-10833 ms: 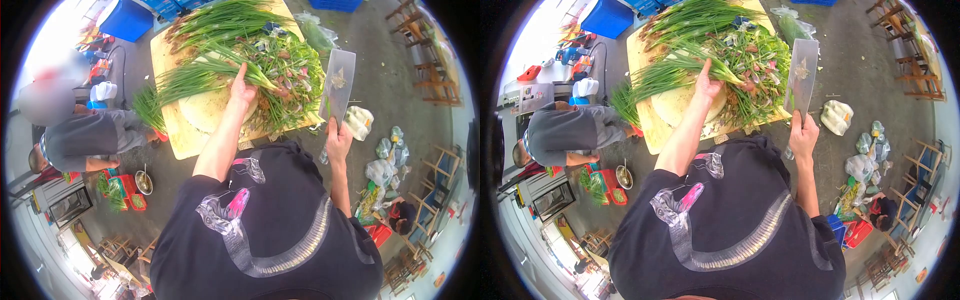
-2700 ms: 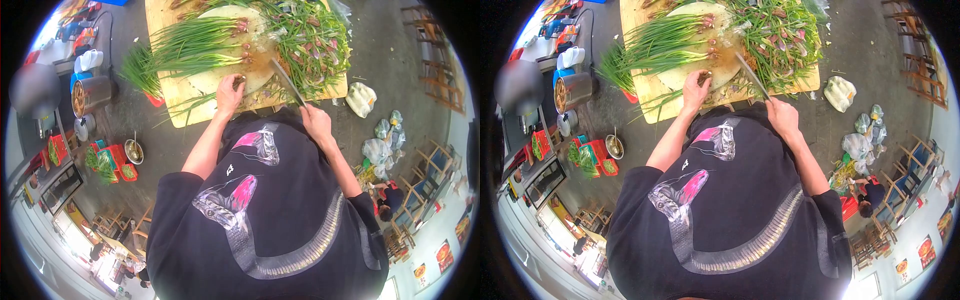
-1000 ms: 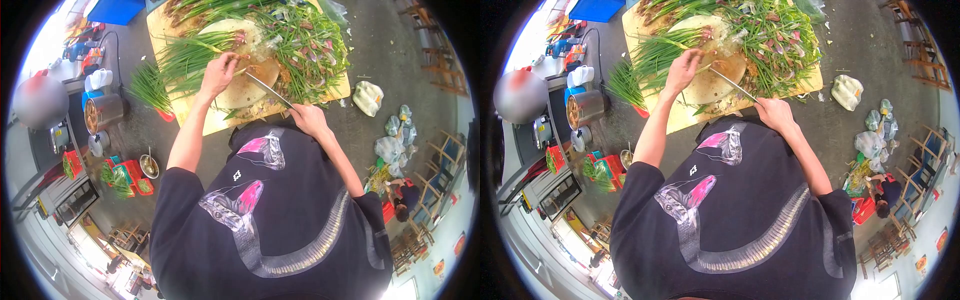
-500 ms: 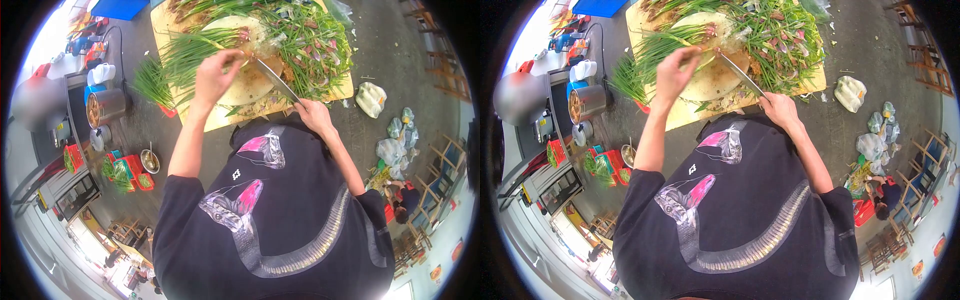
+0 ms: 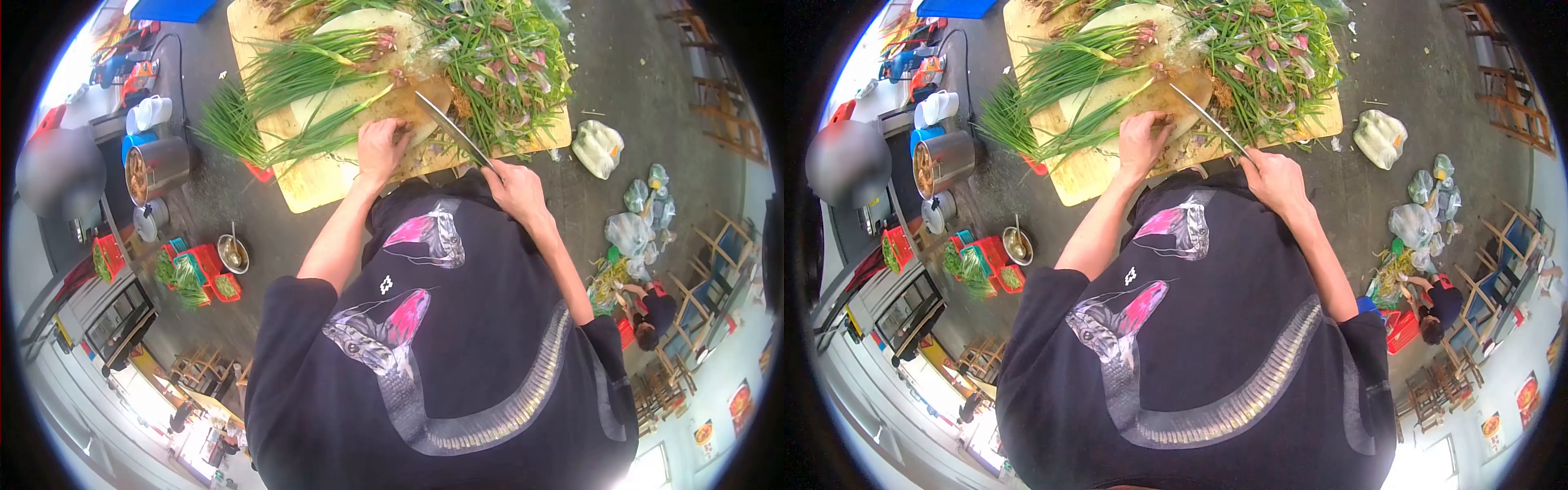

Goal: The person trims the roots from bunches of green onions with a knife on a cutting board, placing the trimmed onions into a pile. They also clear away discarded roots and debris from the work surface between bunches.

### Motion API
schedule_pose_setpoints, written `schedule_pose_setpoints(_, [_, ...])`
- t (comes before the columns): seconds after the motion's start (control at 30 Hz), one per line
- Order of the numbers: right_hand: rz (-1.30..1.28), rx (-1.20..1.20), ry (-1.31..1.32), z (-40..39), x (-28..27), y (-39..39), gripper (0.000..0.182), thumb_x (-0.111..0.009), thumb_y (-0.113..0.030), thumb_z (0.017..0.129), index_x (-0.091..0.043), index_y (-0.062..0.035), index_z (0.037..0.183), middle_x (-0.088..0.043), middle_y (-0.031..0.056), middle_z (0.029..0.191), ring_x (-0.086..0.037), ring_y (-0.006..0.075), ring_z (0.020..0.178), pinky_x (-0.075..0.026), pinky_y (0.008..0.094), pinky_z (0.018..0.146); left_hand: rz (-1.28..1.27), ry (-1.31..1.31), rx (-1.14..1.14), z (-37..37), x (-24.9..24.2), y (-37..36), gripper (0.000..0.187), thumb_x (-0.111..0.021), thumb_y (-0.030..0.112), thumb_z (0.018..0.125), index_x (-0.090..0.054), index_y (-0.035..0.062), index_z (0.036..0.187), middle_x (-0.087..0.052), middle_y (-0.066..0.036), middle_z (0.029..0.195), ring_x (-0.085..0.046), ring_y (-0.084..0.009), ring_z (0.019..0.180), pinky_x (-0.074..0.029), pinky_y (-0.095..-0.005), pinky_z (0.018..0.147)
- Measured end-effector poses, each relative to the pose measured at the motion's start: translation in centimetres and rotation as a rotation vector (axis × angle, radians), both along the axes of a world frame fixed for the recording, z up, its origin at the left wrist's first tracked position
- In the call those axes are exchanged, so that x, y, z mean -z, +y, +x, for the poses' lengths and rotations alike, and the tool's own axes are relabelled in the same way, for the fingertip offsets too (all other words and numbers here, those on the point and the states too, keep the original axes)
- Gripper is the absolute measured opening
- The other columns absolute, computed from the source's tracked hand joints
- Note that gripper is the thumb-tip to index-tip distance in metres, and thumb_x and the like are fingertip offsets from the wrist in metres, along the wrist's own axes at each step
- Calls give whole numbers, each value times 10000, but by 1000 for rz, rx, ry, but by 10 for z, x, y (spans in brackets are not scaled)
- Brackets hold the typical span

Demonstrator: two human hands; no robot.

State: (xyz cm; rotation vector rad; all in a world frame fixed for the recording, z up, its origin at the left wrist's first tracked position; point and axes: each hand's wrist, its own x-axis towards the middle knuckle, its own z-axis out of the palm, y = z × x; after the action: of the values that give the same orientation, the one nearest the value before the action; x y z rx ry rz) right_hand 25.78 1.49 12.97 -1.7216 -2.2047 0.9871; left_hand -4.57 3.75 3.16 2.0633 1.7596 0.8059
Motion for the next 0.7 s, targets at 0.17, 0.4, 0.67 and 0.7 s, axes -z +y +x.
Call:
schedule_pose_setpoints(0.17, [-26,-74,-46,-8,5,-1,250,-636,-278,1019,-740,-52,1044,-745,214,864,-724,441,821,-570,541,717,-4,-76,-22,3,-10,-3,160,-832,180,870,-748,89,972,-760,-98,925,-715,-335,927,-512,-454,908])
schedule_pose_setpoints(0.4, [102,-129,-6,-25,7,3,192,-643,-249,1014,-689,-63,1003,-738,194,830,-728,417,759,-573,527,669,-94,-75,-125,10,-9,-4,156,-827,160,870,-763,50,961,-742,-152,938,-721,-386,875,-572,-475,779])
schedule_pose_setpoints(0.67, [110,-186,-59,-30,11,-2,162,-629,-224,1015,-682,-77,1056,-720,163,791,-734,383,725,-580,506,650,-154,-93,-122,9,-12,-2,182,-797,99,863,-785,65,1042,-749,-162,984,-732,-401,855,-588,-481,727])
schedule_pose_setpoints(0.7, [117,-188,-69,-31,11,-3,159,-624,-217,1013,-682,-75,1055,-721,160,791,-735,380,726,-581,504,650,-155,-89,-115,9,-12,-3,186,-794,90,859,-786,67,1044,-751,-161,988,-734,-401,857,-588,-481,730])
